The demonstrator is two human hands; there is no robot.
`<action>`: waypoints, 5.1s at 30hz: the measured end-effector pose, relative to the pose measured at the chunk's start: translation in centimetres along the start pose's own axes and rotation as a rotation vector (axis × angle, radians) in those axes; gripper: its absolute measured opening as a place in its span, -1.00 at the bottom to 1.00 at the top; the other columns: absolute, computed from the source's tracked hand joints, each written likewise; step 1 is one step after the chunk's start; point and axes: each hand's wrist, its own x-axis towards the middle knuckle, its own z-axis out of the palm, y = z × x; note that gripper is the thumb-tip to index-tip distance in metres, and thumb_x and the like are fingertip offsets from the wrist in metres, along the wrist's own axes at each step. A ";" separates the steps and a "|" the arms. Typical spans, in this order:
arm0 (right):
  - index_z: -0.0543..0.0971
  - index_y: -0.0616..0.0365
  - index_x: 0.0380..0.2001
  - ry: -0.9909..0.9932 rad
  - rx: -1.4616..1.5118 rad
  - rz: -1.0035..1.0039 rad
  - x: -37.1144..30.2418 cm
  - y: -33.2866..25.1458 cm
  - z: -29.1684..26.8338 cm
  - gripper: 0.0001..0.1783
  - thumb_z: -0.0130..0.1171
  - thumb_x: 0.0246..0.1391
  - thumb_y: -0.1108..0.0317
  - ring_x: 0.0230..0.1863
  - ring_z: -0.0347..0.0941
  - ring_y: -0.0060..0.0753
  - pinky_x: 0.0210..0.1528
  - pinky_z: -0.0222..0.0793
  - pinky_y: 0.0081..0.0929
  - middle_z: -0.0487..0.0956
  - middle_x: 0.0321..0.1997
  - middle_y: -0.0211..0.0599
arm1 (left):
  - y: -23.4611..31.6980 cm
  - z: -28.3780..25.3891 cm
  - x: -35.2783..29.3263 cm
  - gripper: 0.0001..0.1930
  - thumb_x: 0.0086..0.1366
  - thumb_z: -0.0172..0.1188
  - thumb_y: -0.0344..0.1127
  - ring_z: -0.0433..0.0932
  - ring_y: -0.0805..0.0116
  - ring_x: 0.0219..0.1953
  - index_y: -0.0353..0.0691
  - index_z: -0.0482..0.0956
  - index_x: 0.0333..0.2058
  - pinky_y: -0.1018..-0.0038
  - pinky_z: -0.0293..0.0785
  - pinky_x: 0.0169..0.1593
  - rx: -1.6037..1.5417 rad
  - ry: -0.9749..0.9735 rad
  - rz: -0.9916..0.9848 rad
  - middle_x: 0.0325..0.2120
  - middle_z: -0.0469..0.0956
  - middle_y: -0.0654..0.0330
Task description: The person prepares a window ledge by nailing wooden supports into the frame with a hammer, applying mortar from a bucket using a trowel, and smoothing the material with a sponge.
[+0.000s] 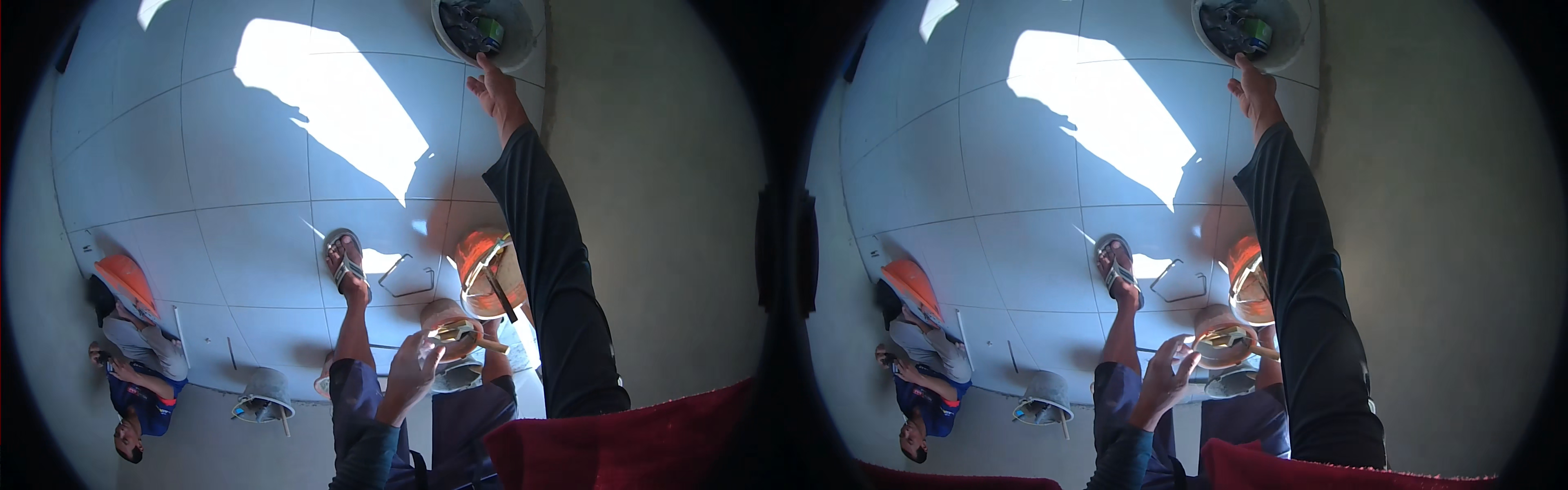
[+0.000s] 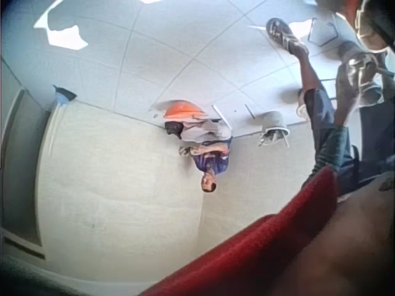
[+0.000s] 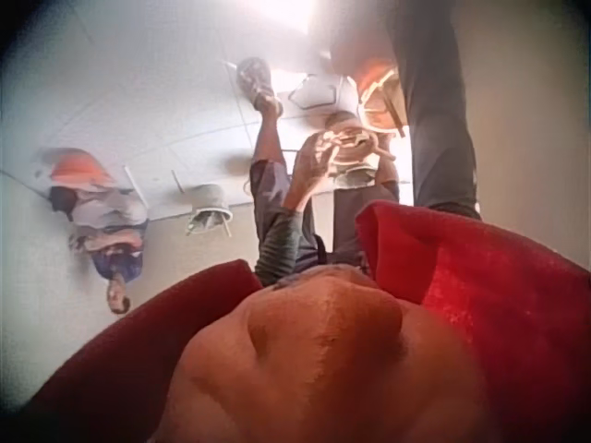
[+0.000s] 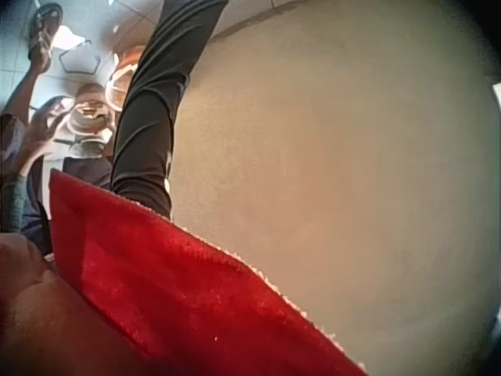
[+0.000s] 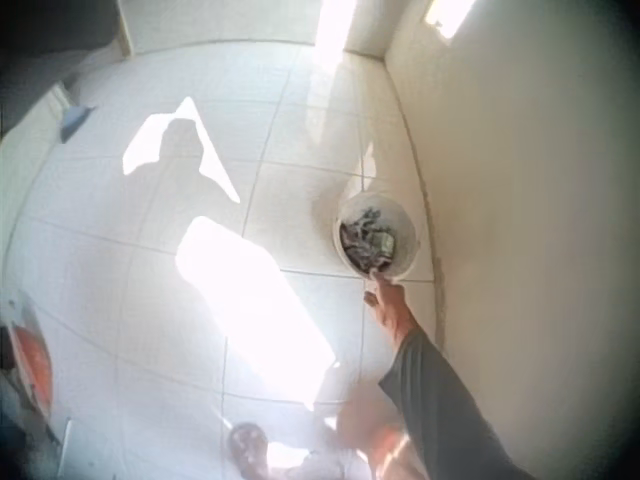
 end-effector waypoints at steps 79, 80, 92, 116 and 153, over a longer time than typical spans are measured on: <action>0.63 0.05 -0.41 -0.248 -1.492 -1.076 -10.5 20.9 -5.3 -0.76 0.11 0.14 0.16 -0.06 0.43 -0.17 -0.03 0.31 -0.12 0.59 -0.24 -0.30 | 1.5 1.9 1.2 -0.60 0.34 0.20 -0.23 0.56 0.07 -0.14 -0.36 0.43 0.04 0.26 0.46 -0.04 0.048 0.003 0.108 -0.23 0.53 -0.06; 0.62 0.02 -0.46 -0.244 -1.540 -1.014 -10.6 20.9 -5.8 -0.75 0.11 0.13 0.13 -0.07 0.43 -0.20 -0.04 0.30 -0.13 0.57 -0.29 -0.31 | 1.5 1.7 1.2 -0.60 0.34 0.20 -0.23 0.56 0.07 -0.14 -0.36 0.43 0.04 0.26 0.46 -0.04 0.046 0.005 0.106 -0.23 0.53 -0.06; 0.64 0.04 -0.31 -0.265 -1.709 -0.638 -9.7 20.0 -2.0 -0.78 0.01 0.17 0.30 -0.15 0.58 -0.12 -0.05 0.41 -0.15 0.65 -0.21 -0.22 | 2.0 0.6 1.5 -0.61 0.34 0.19 -0.24 0.55 0.04 -0.13 -0.37 0.42 0.03 0.24 0.44 -0.02 0.008 0.009 0.089 -0.22 0.53 -0.06; 0.68 0.12 -0.41 0.056 -1.428 -0.340 -8.4 20.4 -3.3 -0.67 0.02 0.06 0.14 -0.19 0.63 -0.02 -0.04 0.45 -0.04 0.69 -0.28 -0.14 | 2.0 -0.4 1.1 -0.59 0.35 0.18 -0.22 0.54 -0.02 -0.10 -0.39 0.42 0.03 0.22 0.43 0.00 -0.029 0.017 0.122 -0.19 0.53 -0.12; 0.64 0.07 -0.40 -0.302 -1.671 -0.824 -4.3 20.7 -7.2 -0.75 0.03 0.13 0.22 -0.31 0.62 -0.06 -0.24 0.52 -0.07 0.65 -0.39 -0.13 | 2.4 0.2 1.8 -0.64 0.32 0.20 -0.31 0.53 0.02 -0.14 -0.37 0.43 0.01 0.21 0.44 -0.04 -0.060 0.029 0.125 -0.23 0.52 -0.07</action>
